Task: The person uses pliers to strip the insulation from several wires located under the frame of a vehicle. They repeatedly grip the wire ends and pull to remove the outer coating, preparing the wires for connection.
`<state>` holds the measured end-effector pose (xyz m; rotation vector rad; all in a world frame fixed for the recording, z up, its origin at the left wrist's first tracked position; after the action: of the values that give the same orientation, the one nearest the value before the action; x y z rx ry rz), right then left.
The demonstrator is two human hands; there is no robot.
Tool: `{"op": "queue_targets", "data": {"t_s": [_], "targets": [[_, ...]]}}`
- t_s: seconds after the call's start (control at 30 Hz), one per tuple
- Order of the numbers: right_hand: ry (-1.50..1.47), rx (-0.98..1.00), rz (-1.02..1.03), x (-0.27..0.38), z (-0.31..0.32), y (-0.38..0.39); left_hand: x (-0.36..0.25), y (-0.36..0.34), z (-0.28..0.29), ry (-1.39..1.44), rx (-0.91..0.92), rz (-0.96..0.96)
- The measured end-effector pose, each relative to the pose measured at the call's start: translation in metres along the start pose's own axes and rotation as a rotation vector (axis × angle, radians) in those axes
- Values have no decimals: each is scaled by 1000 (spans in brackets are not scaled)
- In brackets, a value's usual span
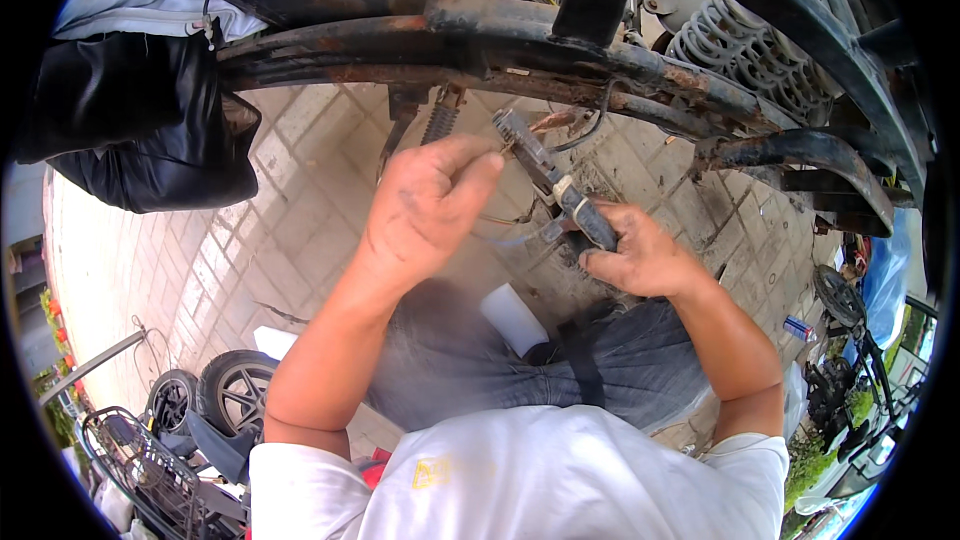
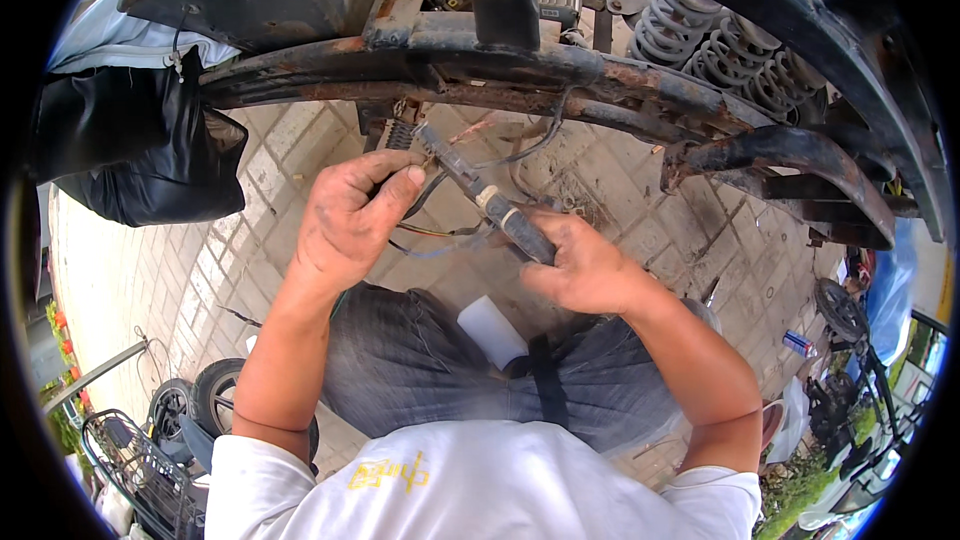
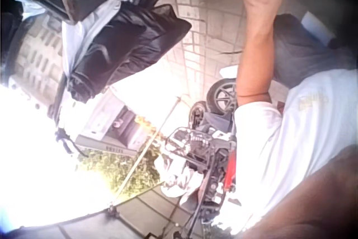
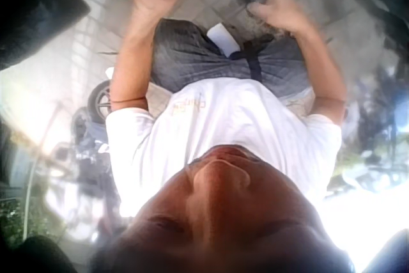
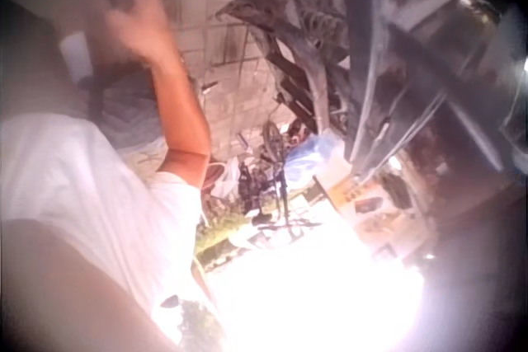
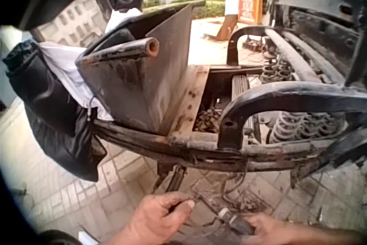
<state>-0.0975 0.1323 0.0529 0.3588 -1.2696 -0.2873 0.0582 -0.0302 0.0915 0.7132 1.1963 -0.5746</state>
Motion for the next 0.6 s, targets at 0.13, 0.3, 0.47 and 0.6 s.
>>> {"op": "queue_targets", "data": {"t_s": [0.13,0.3,0.47,0.6], "targets": [[244,-178,260,0,-3,-6,0,-1,0,-11,37,2],[189,-153,266,3,-5,-7,3,0,-3,-21,67,-21],[147,-130,301,8,-6,-9,6,0,-4,62,45,-13],[175,-150,303,2,-8,-10,1,1,-5,79,42,-3]]}}
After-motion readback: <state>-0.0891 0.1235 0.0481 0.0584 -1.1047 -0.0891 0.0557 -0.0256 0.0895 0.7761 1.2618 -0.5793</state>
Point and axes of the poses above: each hand's wrist, its own y-axis away from the middle knuckle, its own z-axis out of the back of the hand, x = y × z, the point moved 3 cm from there along -y, towards the middle knuckle, and after that the axes turned 10 degrees about y, right-handed, at the moved point
